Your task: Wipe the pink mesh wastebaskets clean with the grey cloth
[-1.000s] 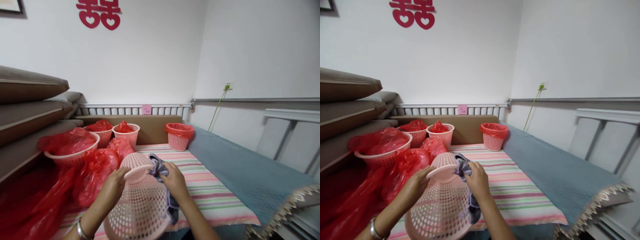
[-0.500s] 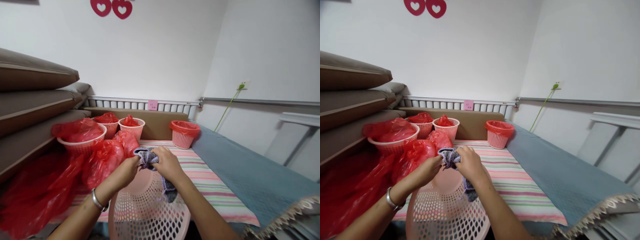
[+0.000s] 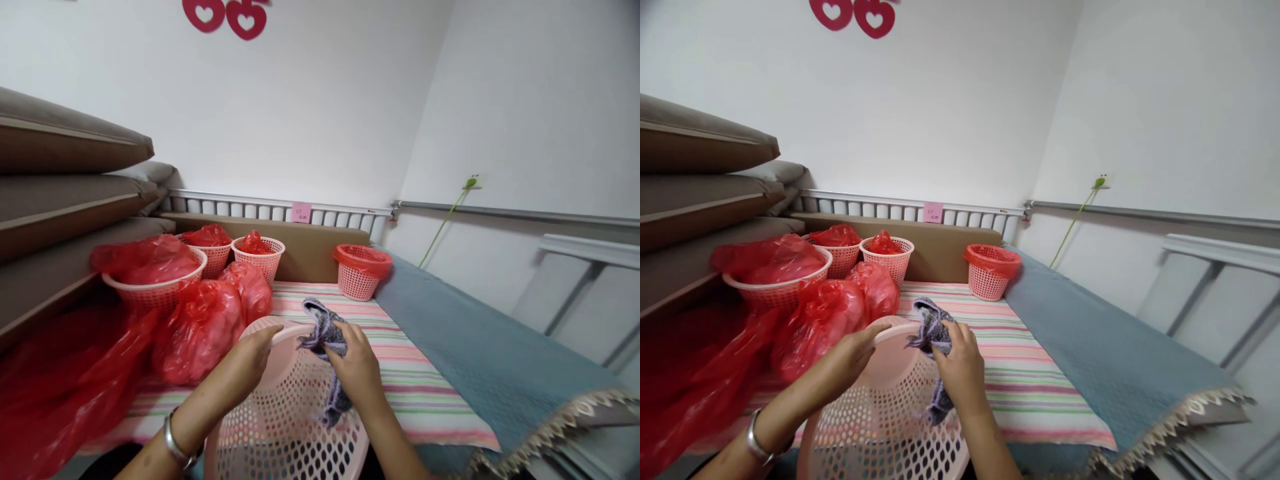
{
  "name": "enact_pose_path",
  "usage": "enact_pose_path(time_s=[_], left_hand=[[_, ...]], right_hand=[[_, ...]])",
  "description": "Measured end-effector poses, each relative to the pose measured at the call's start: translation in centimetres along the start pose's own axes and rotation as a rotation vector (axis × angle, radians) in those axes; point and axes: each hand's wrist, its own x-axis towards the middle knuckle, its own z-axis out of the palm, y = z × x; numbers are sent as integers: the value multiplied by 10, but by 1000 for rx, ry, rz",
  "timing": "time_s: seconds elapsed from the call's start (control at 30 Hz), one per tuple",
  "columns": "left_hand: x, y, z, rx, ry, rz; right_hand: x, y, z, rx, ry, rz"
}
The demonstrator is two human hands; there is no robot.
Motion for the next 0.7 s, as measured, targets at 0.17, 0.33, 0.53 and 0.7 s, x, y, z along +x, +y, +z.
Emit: enact_pose_path(time_s=[0.17, 0.33, 0.53, 0.7], left_hand=[[-12, -19, 0, 19, 21, -56], [-23, -33, -4, 40, 63, -106], [4, -4, -29, 84, -44, -72], [48, -11, -31, 246, -133, -49]], right_hand=[[-38, 49, 15, 212, 23, 292], [-42, 56, 13, 407, -99, 408], [39, -23, -32, 7, -201, -67], [75, -70, -15, -196, -346, -267]])
